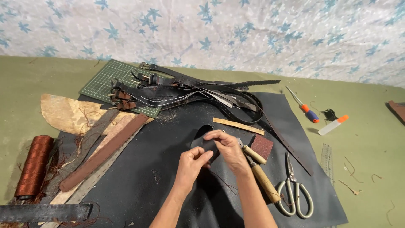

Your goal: Hand-stitching a black leather strap using a needle and thread at a sewing station.

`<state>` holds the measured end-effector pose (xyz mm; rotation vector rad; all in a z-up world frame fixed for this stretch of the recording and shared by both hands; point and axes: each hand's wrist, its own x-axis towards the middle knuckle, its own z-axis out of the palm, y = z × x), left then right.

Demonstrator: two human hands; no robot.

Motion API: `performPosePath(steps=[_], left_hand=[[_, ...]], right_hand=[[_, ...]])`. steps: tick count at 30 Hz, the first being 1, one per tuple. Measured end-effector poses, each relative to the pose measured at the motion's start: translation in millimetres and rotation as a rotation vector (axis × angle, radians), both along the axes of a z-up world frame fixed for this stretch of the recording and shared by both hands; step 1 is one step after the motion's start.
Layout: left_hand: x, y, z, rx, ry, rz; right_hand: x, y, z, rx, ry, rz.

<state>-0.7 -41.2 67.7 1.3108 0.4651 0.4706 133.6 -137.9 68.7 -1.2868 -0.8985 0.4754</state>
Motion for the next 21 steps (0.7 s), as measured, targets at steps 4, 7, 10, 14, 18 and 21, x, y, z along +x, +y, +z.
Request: performPosePath(steps=[4,7,10,14,18,21], left_hand=[[20,1,-12,-0.234,0.055,0.019],[28,-1,-23,-0.292,-0.020,0.117],[33,-6,-43,-0.359,-0.130,0.238],[28,-6,-66,-0.464,-0.224,0.268],[25,1,-60,-0.593,-0.272,0.182],[23,4,-61,-0.503,-0.175,0.094]], right_hand=[[-12,-1,12,-0.212,0.308,-0.251],[-14,-12,-3,-0.219,0.461,-0.361],[-17,-21,-33,-0.146,0.540,-0.249],[-17,-20,-50,-0.210,0.456,-0.139],[-9,-21,-64,-0.243,0.473,-0.112],[-8,-24,-62,-0.329,0.406,-0.063]])
